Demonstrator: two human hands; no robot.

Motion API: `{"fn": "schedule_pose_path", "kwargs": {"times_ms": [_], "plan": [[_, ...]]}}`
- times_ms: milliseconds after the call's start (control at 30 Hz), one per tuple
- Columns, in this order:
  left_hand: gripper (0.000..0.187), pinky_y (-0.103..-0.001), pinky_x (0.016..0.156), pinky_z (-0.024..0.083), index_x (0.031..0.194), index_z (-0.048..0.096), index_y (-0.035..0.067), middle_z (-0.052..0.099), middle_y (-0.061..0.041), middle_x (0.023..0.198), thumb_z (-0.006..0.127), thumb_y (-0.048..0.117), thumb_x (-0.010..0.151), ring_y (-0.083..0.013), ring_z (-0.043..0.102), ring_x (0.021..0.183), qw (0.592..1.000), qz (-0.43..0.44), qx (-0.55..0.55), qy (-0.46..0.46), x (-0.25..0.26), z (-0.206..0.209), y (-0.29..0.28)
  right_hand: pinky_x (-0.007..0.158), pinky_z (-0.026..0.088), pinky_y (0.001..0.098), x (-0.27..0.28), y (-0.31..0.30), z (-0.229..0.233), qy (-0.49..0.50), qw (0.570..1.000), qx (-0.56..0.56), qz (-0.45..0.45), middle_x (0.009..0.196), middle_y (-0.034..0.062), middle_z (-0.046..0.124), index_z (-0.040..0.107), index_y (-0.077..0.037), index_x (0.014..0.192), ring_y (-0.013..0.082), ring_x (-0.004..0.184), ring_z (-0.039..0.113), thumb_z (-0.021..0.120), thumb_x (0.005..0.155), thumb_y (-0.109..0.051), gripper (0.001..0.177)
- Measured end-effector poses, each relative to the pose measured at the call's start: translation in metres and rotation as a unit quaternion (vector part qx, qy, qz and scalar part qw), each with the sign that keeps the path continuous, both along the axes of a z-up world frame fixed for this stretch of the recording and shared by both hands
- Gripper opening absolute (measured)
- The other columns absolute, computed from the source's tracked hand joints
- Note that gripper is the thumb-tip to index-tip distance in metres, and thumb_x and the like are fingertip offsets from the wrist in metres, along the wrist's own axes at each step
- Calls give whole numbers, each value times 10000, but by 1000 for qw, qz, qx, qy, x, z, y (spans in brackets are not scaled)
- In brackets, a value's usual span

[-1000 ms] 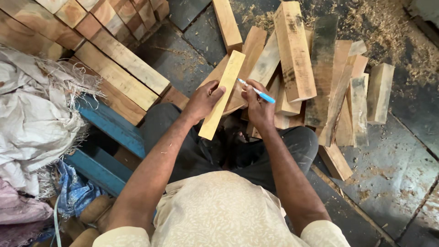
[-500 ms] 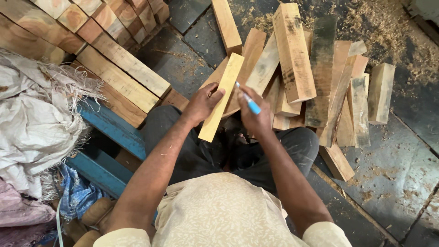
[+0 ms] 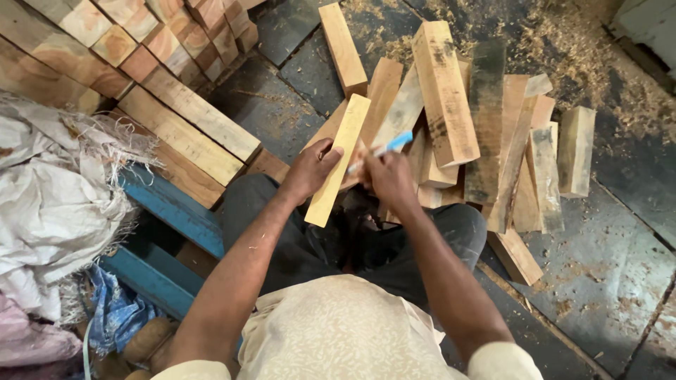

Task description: The person sits on the floor and marks wooden planks with a blue marker. They pick up a plank, draw lines on it, and place it on a stack. The person repeats this process with several planks, occasionally using a measuring tape to measure the wood before marking.

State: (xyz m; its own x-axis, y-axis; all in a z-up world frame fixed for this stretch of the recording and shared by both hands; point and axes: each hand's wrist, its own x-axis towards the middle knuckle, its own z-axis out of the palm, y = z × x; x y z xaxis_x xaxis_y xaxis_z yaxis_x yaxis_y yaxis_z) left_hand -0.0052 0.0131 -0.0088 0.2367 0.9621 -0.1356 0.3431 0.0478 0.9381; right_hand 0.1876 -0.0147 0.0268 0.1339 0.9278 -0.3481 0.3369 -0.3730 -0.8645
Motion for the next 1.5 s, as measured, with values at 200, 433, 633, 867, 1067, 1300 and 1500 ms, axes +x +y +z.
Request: {"fn": "schedule_pose_path", "kwargs": {"times_ms": [200, 433, 633, 867, 1067, 1300, 1500], "plan": [[416, -362, 795, 546, 1200, 664, 19, 745, -138, 989, 573, 378, 1011, -195, 707, 880, 1000, 3, 22, -17, -3, 0, -3, 588, 522, 336, 2, 22, -31, -153, 973, 175, 17, 796, 101, 733, 743, -55, 1057, 164, 675, 672, 661, 997, -181, 162], [413, -336, 717, 533, 1180, 661, 16, 719, -85, 899, 548, 373, 1005, -145, 648, 798, 998, 5, -39, -58, -4, -2, -2, 824, 544, 323, -7, -119, -90, 159, 975, 153, 15, 993, 136, 712, 698, -3, 1185, 231, 916, 646, 687, 1017, -151, 225], [403, -309, 681, 503, 1183, 693, 28, 682, -64, 873, 500, 337, 1010, -130, 600, 752, 976, 167, -109, -83, -33, -11, -21, 1012, 415, 590, -28, -69, -65, -291, 923, 247, -49, 1368, 340, 504, 337, 89, 1452, 490, 1211, 495, 981, 548, -476, 1246], [420, -290, 740, 511, 1265, 648, 7, 683, -36, 988, 545, 331, 1018, -102, 609, 844, 947, 265, -82, -162, -92, -16, -87, 1061, 476, 500, -60, -35, -148, -38, 960, 256, -106, 1324, 230, 588, 439, -27, 1403, 395, 1248, 581, 964, 615, -303, 987], [424, -280, 712, 486, 1264, 661, -3, 666, -11, 944, 535, 338, 1046, -79, 572, 801, 931, 304, -77, -188, -119, -30, -117, 922, 549, 454, -38, 2, -207, -21, 957, 269, -103, 1202, 185, 635, 423, -7, 1354, 308, 1099, 627, 994, 602, -193, 962], [385, -279, 618, 433, 1158, 665, 15, 569, 13, 837, 510, 362, 1093, -77, 500, 705, 932, 310, -79, -172, -144, -49, -124, 875, 620, 381, 72, 21, -35, 13, 948, 274, -162, 1208, 143, 681, 487, -13, 1360, 247, 1058, 695, 961, 687, -191, 841], [332, -272, 642, 459, 1129, 625, 23, 574, 29, 870, 545, 344, 1106, -59, 535, 744, 908, 302, -86, -277, -147, -93, -110, 934, 600, 366, 214, 37, 126, -108, 929, 321, -153, 1253, 147, 606, 360, 71, 1425, 269, 1125, 697, 938, 797, -185, 892]]}}
